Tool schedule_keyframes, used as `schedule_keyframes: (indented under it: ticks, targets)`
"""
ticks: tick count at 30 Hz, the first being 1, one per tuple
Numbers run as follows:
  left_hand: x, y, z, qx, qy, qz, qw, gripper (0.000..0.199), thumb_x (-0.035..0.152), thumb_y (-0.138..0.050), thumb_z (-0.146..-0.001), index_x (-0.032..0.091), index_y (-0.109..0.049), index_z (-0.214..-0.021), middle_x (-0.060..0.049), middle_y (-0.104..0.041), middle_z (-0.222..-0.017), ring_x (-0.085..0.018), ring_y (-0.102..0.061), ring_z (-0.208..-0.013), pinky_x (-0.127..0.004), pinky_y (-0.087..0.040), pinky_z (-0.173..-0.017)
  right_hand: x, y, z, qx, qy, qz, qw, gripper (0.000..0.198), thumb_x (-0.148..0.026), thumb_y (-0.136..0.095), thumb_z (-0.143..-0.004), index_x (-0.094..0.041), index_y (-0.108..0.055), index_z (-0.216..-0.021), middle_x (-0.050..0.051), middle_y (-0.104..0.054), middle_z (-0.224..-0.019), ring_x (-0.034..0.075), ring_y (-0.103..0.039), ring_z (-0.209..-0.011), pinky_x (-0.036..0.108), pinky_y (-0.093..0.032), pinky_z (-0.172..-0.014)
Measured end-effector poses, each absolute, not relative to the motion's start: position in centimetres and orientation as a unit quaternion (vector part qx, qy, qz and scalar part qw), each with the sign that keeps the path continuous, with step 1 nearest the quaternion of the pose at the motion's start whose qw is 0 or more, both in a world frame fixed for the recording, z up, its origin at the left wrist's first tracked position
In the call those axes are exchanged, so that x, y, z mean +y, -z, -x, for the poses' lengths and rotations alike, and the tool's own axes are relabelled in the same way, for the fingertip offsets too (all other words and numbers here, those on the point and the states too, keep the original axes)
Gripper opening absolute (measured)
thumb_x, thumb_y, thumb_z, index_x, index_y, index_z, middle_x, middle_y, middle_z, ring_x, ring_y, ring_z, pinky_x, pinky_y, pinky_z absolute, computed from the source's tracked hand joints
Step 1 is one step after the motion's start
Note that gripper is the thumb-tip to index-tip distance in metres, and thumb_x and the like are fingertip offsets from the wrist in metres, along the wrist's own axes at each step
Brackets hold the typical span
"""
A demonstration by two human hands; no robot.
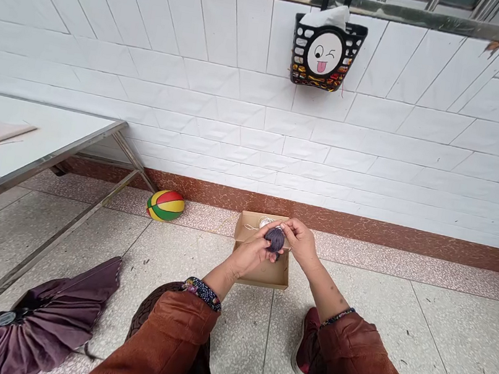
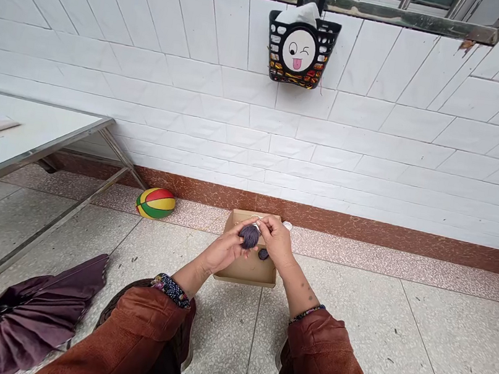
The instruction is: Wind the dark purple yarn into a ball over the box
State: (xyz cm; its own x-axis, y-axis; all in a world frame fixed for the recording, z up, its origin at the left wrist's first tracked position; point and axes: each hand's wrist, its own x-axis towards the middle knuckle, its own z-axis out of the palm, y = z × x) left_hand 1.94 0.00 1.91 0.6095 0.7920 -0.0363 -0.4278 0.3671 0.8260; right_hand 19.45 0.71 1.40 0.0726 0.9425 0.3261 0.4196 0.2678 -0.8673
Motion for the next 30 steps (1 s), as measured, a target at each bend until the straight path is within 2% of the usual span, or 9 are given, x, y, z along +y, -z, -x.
schedule_keyframes:
  ticks: [5, 10, 15, 19, 23, 26, 30]
  targets:
    - [0.1, -1.8, -1.9, 0.221, -0.432, -0.346, 0.803, 0.056, 0.021, -0.059, -0.077, 0.023, -0.061, -0.133, -0.008, -0.065, -0.112, -0.018, -0.064, -0.084, -0.029, -0.045, -0.068, 0.7, -0.5, -19.4, -0.648, -0.242, 0.567, 0.447, 0.028, -0.042, -0.051, -0.096, -0.022, -0.061, -0.079, 0.0, -0.059, -0.07, 0.016, -0.053, -0.064, 0.028, -0.039, -0.063]
    - [0.3, -1.7, -2.0, 0.232, -0.455, -0.328, 0.795, 0.045, 0.031, -0.057, -0.082, 0.022, -0.063, -0.126, -0.008, -0.065, -0.109, -0.018, -0.062, -0.082, -0.03, -0.045, -0.069, 0.6, 0.0, -19.3, -0.671, -0.234, 0.57, 0.413, 0.022, -0.035, -0.05, -0.096, -0.022, -0.061, -0.082, 0.0, -0.06, -0.071, 0.018, -0.055, -0.068, 0.028, -0.039, -0.063]
    - [0.6, -1.9, -1.8, 0.232, -0.472, -0.32, 0.788, 0.043, 0.029, -0.066, -0.082, 0.022, -0.061, -0.125, -0.009, -0.066, -0.117, -0.02, -0.065, -0.094, -0.034, -0.049, -0.08, 0.2, 0.4, -19.2, -0.692, -0.216, 0.579, 0.372, 0.018, -0.028, -0.048, -0.097, -0.023, -0.062, -0.087, 0.002, -0.064, -0.08, 0.019, -0.059, -0.075, 0.028, -0.041, -0.067]
    - [1.2, -2.1, -1.3, 0.275, -0.503, -0.314, 0.757, 0.044, 0.028, -0.077, -0.077, 0.023, -0.063, -0.119, -0.007, -0.066, -0.118, -0.02, -0.064, -0.102, -0.036, -0.05, -0.091, -0.2, 0.3, -19.2, -0.709, -0.219, 0.575, 0.345, 0.017, -0.028, -0.049, -0.099, -0.023, -0.063, -0.09, 0.003, -0.065, -0.083, 0.019, -0.059, -0.079, 0.028, -0.042, -0.07]
    - [1.8, -1.6, -1.1, 0.334, -0.547, -0.33, 0.693, 0.048, 0.028, -0.084, -0.071, 0.024, -0.065, -0.115, -0.004, -0.065, -0.118, -0.016, -0.061, -0.102, -0.03, -0.047, -0.088, -1.1, -0.7, -18.7, -0.748, -0.24, 0.535, 0.311, 0.017, -0.026, -0.05, -0.099, -0.022, -0.061, -0.087, 0.002, -0.065, -0.082, 0.019, -0.059, -0.078, 0.028, -0.043, -0.072]
    - [2.1, -1.0, -1.2, 0.355, -0.554, -0.327, 0.678, 0.052, 0.029, -0.088, -0.065, 0.024, -0.064, -0.11, -0.002, -0.066, -0.11, -0.015, -0.061, -0.098, -0.029, -0.047, -0.086, -1.9, -1.9, -18.2, -0.801, -0.258, 0.454, 0.293, 0.017, -0.025, -0.051, -0.1, -0.021, -0.061, -0.088, 0.003, -0.066, -0.086, 0.018, -0.06, -0.079, 0.029, -0.045, -0.075]
    - [2.0, -0.5, -1.4, 0.385, -0.528, -0.387, 0.65, 0.054, 0.029, -0.092, -0.057, 0.02, -0.064, -0.103, -0.002, -0.067, -0.101, -0.016, -0.061, -0.093, -0.031, -0.047, -0.087, -2.4, -3.9, -18.1, -0.825, -0.254, 0.386, 0.325, 0.017, -0.029, -0.052, -0.101, -0.022, -0.064, -0.091, 0.004, -0.067, -0.088, 0.018, -0.061, -0.082, 0.031, -0.047, -0.078]
